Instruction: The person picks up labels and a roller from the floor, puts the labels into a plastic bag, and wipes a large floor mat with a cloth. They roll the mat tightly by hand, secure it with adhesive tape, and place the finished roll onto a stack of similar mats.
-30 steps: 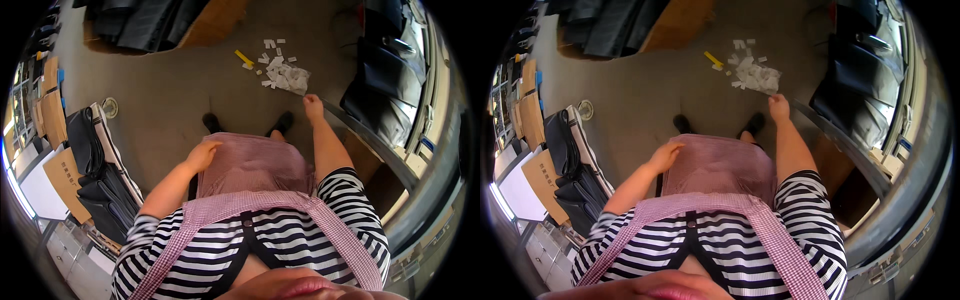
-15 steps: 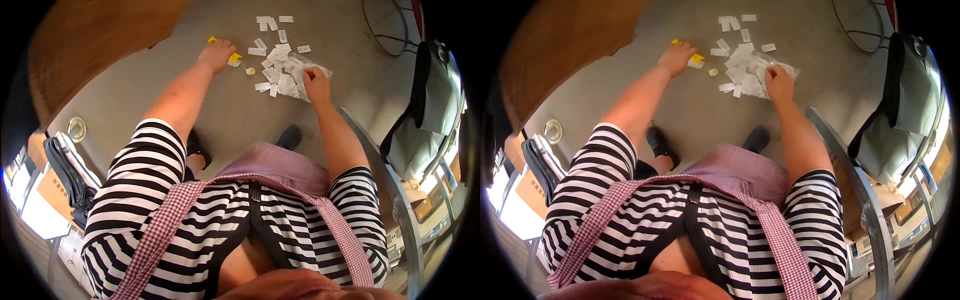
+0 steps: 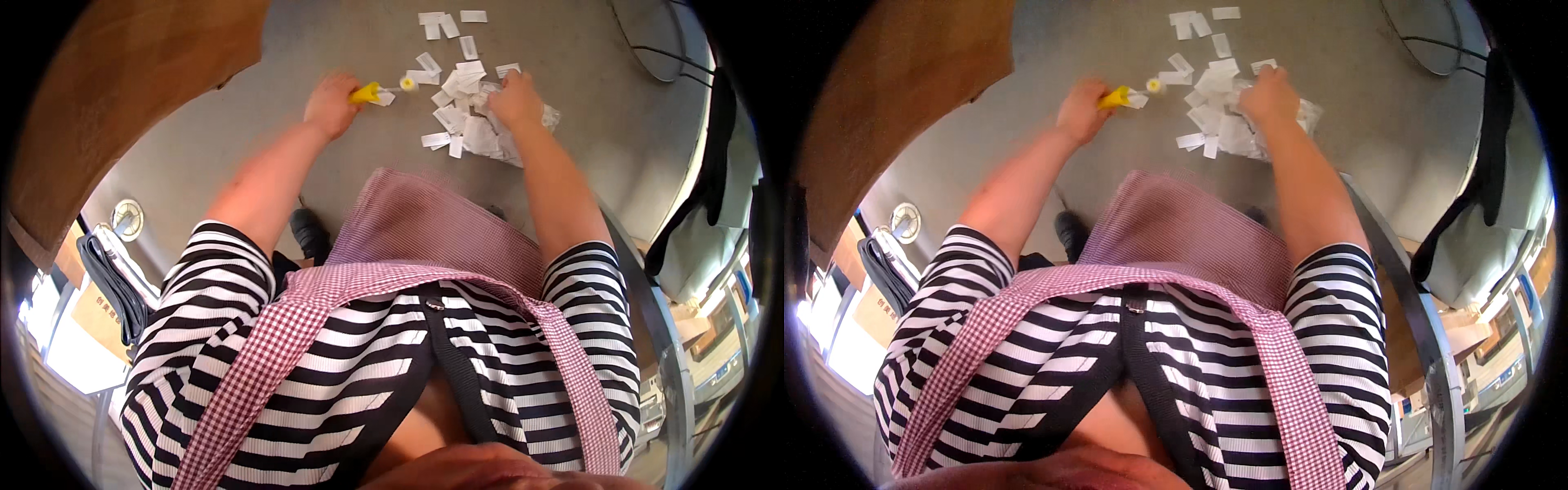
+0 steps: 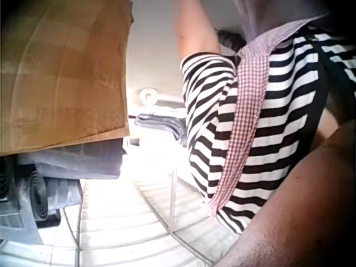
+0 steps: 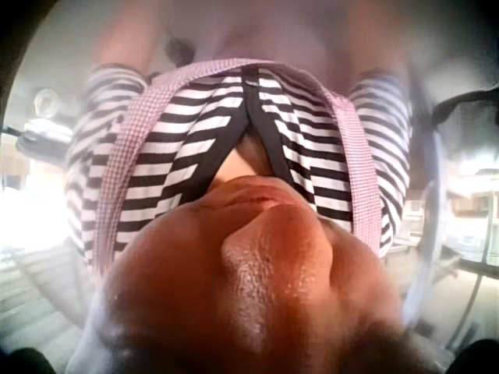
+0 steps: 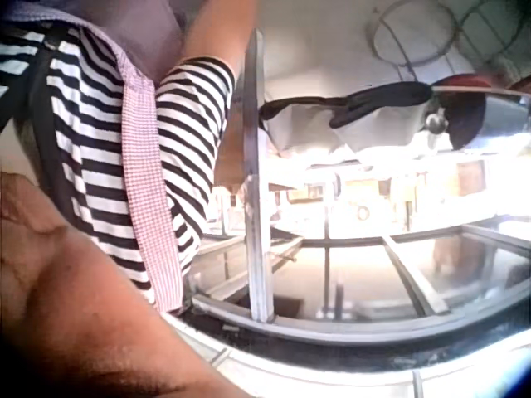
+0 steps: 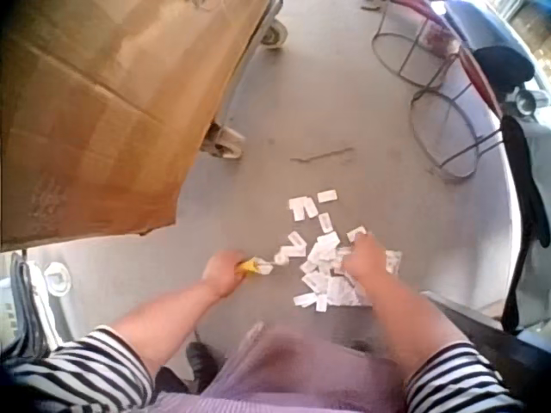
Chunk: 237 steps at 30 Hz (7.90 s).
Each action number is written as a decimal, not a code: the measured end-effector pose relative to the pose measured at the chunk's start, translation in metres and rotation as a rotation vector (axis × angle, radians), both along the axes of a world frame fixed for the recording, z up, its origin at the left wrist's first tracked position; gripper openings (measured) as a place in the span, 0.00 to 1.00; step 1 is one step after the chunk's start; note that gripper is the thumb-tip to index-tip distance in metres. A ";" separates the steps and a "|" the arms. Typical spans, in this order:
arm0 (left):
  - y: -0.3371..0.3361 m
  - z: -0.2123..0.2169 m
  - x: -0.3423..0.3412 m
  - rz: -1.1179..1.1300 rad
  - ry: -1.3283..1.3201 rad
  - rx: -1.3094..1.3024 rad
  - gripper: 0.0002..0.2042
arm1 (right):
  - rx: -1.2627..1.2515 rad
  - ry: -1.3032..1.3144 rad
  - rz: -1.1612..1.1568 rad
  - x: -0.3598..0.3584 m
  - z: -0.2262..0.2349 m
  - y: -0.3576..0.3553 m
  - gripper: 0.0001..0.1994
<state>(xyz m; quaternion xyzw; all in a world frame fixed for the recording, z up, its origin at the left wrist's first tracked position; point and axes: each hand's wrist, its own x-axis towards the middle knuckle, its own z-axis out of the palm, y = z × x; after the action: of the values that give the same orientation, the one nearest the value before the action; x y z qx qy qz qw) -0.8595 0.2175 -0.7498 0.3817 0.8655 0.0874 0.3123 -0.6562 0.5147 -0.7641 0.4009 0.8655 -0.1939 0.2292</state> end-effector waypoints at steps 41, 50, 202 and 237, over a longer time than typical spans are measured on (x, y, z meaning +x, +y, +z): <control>0.164 0.104 0.166 0.128 -0.694 0.347 0.29 | -0.281 0.296 -0.381 0.131 0.120 0.049 0.16; 0.174 0.103 0.162 0.364 -0.650 0.348 0.22 | -0.366 0.309 -0.240 0.137 0.128 0.078 0.19; 0.198 -0.016 0.069 -0.152 0.016 -0.067 0.39 | -0.541 0.381 -0.288 0.138 0.093 0.045 0.08; 0.220 0.042 0.090 0.354 -0.818 0.481 0.09 | -0.540 0.322 -0.299 0.138 0.089 0.050 0.11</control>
<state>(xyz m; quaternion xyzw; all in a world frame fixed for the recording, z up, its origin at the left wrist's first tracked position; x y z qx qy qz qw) -0.7699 0.4374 -0.7077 0.2246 0.6792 0.4783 0.5094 -0.5180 0.5643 -0.6754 0.4121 0.7397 -0.5084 0.1565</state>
